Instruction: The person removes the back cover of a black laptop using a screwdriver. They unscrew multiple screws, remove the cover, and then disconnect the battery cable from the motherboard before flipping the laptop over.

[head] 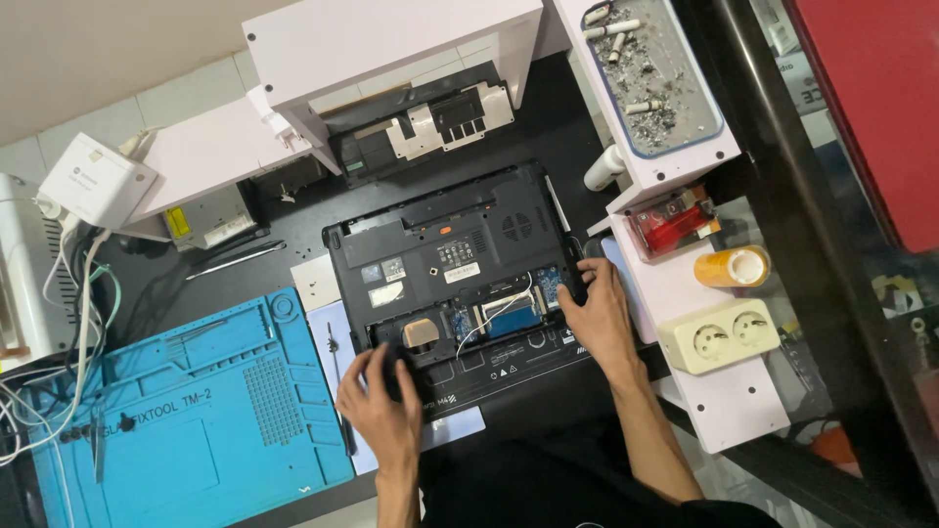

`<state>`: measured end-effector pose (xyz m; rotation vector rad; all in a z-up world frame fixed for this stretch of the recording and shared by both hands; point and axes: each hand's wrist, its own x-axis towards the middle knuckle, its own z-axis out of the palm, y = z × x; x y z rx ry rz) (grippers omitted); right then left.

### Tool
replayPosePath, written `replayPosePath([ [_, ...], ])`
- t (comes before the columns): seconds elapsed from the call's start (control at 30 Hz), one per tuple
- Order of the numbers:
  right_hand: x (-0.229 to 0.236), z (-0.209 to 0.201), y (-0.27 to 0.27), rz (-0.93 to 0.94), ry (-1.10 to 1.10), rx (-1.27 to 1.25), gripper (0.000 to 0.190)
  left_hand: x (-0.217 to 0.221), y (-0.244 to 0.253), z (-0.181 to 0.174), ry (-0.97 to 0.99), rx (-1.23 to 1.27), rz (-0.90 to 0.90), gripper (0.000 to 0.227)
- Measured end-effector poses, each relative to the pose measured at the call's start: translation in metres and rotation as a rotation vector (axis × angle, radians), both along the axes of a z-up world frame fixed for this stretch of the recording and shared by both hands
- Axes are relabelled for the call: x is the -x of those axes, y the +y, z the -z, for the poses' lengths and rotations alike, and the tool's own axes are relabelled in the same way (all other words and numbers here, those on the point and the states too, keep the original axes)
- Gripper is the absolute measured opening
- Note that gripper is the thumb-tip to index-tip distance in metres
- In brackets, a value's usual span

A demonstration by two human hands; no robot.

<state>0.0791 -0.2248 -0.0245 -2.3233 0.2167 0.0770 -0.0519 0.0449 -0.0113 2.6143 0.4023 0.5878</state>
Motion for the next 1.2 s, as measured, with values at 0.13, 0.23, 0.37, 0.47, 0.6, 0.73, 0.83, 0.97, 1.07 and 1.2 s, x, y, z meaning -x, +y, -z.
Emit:
replayPosePath([
  [0.13,-0.001,0.001,-0.001,0.013,0.057,-0.019,0.052,-0.004,0.011,-0.006,0.013,-0.001,-0.158,0.044],
  [0.23,0.001,0.006,-0.003,-0.015,0.004,0.000,0.051,0.002,0.018,0.000,0.082,0.139,-0.160,0.052],
  [0.37,-0.001,0.005,-0.003,-0.018,0.017,-0.004,0.053,-0.001,0.023,-0.007,0.218,0.301,-0.258,0.047],
  [0.47,-0.006,0.003,-0.003,-0.029,0.032,0.010,0.053,-0.006,0.029,-0.007,0.258,0.301,-0.271,0.044],
  [0.6,-0.007,-0.003,-0.001,-0.009,0.108,0.008,0.054,-0.009,0.038,-0.004,0.289,0.212,-0.223,0.048],
  [0.73,-0.007,-0.008,-0.001,-0.021,0.094,0.041,0.053,-0.014,0.042,-0.011,0.377,0.226,-0.191,0.049],
  [0.83,-0.009,-0.015,0.003,0.007,0.149,-0.004,0.054,-0.018,0.040,-0.019,0.437,0.235,-0.194,0.048],
  [0.97,-0.009,-0.019,0.005,-0.011,0.145,0.027,0.053,-0.020,0.042,-0.022,0.529,0.107,-0.199,0.047],
  [1.07,-0.010,-0.020,0.004,-0.025,0.152,0.037,0.053,-0.021,0.042,-0.024,0.527,0.054,-0.190,0.046],
  [1.2,-0.012,-0.017,0.003,-0.030,0.170,0.067,0.052,-0.022,0.043,-0.027,0.557,0.057,-0.183,0.045],
])
